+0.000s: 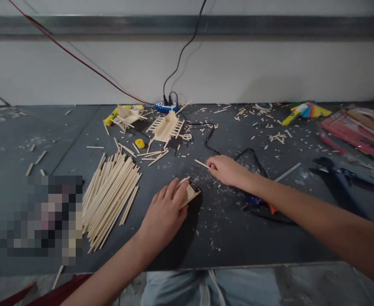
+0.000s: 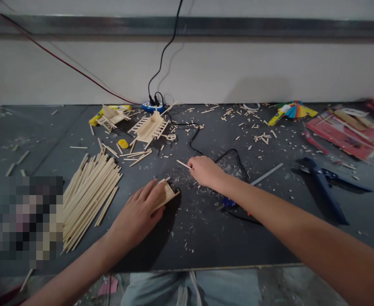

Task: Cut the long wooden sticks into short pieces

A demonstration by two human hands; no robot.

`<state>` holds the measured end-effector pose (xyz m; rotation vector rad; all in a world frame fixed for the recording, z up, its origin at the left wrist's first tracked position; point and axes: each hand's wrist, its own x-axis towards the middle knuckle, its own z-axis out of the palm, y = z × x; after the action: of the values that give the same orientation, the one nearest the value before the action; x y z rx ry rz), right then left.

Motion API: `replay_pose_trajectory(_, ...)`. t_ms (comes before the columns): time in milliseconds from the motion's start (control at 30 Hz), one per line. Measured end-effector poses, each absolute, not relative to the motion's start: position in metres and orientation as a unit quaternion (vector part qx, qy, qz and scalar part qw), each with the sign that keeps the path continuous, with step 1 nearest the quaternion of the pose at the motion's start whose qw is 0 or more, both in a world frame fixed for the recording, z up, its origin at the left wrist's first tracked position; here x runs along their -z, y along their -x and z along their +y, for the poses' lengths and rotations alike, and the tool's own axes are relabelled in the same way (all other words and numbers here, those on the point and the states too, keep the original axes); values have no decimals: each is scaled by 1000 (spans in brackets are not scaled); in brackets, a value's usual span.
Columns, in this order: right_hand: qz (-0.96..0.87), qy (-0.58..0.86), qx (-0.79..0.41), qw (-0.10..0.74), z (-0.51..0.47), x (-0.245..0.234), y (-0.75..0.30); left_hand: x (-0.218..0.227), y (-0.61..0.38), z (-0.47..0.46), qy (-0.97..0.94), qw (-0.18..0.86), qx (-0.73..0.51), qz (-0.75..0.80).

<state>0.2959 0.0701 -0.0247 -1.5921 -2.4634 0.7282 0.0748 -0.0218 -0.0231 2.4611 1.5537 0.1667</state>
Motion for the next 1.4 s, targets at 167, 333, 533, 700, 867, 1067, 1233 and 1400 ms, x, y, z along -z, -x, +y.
replay_pose_trajectory(167, -784, 547, -276, 102, 63, 13, -294, 21, -66, -7, -804, 53, -52, 590)
replay_pose_trajectory(333, -742, 564, -339, 123, 50, -4, -295, 21, -65, -4, -800, 51, -49, 595)
replay_pose_trajectory(533, -741, 561, -343, 136, 39, -15, -303, 14, -62, -14, -792, 43, -47, 607)
replay_pose_trajectory(700, -739, 563, -335, 158, 32, -19, -307, 7, -56, -10, -769, 10, -66, 635)
replay_pose_trajectory(867, -745, 548, -352, 146, 16, -23, -304, 6, -56, 6, -740, 23, -91, 666)
replay_pose_trajectory(1067, -764, 513, -366, 141, -11, -21, -294, -15, -82, -17, -829, 194, -166, 498)
replay_pose_trajectory(1233, -760, 495, -393, 151, -36, -19, -287, -22, -103, -54, -837, 298, -117, 443)
replay_pose_trajectory(1400, -750, 497, -400, 174, -56, -15, -288, -5, -108, -72, -819, 310, -128, 466)
